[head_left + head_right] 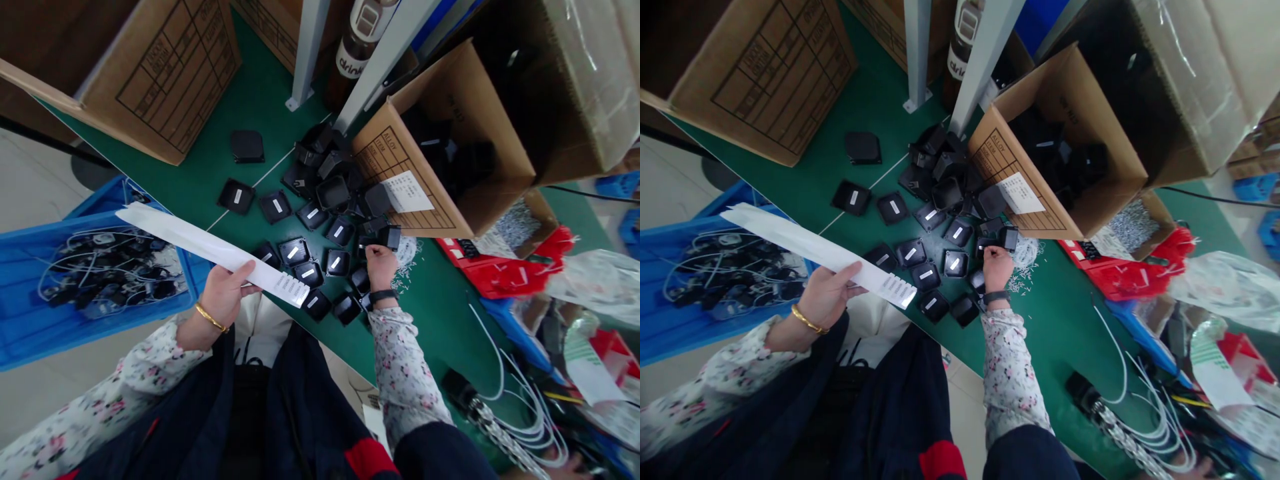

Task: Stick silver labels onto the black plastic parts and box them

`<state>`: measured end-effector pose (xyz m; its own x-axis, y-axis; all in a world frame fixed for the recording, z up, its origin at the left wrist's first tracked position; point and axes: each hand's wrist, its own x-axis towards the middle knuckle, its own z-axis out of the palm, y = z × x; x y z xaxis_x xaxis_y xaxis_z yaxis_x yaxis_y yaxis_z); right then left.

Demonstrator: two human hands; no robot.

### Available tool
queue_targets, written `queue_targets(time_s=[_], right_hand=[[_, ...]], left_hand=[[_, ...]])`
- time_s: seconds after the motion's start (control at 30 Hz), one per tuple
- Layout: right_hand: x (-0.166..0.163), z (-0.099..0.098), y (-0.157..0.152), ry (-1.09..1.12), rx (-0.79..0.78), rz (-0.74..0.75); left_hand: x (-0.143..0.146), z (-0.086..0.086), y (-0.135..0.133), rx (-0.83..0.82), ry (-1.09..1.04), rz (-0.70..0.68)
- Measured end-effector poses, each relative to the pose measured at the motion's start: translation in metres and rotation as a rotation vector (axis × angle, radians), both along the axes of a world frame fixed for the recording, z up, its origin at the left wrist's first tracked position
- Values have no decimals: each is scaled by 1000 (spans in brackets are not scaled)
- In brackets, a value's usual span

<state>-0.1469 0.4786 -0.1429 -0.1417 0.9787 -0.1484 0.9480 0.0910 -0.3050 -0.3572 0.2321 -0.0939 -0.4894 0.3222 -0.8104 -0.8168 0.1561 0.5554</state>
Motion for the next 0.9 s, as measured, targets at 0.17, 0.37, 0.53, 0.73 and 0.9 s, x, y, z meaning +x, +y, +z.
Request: queue_targets(time_s=[0.17, 0.37, 0.53, 0.73, 0.9], right_hand=[[-8, 1, -10, -221, 52, 11], [-15, 18, -14, -311, 63, 29], [-30, 59, -60, 241, -199, 174], [-51, 91, -134, 728, -858, 241], [-41, 98, -144, 727, -769, 231]], left_hand=[[-1, 0, 0, 6, 5, -10], [1, 2, -1, 14, 19, -19], [7, 7, 2, 32, 109, -71], [23, 17, 10, 152, 162, -228], [39, 25, 15, 188, 141, -404]])
